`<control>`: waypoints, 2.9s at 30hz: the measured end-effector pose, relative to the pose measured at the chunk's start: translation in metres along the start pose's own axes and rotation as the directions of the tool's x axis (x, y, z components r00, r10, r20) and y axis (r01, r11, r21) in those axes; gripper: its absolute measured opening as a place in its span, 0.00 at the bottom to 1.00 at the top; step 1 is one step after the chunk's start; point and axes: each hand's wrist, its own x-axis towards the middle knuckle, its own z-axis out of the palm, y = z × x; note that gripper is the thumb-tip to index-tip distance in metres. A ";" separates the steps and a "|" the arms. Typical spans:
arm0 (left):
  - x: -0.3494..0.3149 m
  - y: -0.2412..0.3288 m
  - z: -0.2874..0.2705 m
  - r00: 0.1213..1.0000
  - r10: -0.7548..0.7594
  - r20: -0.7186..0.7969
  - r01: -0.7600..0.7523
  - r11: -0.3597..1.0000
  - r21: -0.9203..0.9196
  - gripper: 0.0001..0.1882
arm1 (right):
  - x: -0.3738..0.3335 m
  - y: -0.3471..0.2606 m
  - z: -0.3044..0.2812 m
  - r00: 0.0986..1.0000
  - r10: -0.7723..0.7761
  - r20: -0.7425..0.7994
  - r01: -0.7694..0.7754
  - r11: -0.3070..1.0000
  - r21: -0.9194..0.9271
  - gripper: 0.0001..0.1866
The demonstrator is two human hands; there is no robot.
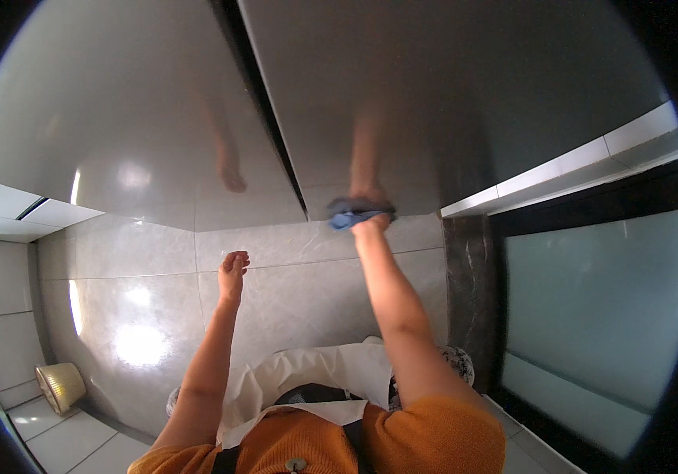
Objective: The person wipes the exterior surfaces and handles of a refrigerator using a cloth and wipes the interior frame of an open freezer door.
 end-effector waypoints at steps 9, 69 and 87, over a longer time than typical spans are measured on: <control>0.014 0.024 -0.028 0.998 -0.014 -0.062 0.007 0.993 -0.115 0.13 | -0.076 0.071 0.067 0.866 0.437 -0.243 -0.467 0.881 -0.077 0.20; -0.027 0.334 -0.149 0.615 0.608 -0.501 -0.783 0.548 -0.296 0.12 | -0.367 0.092 0.372 -0.590 0.218 0.778 0.368 -0.785 0.499 0.24; -0.002 0.295 -0.198 0.839 0.540 -0.067 -0.422 0.568 -0.707 0.21 | -0.339 0.181 0.325 -0.436 0.489 0.756 0.311 -0.706 0.636 0.25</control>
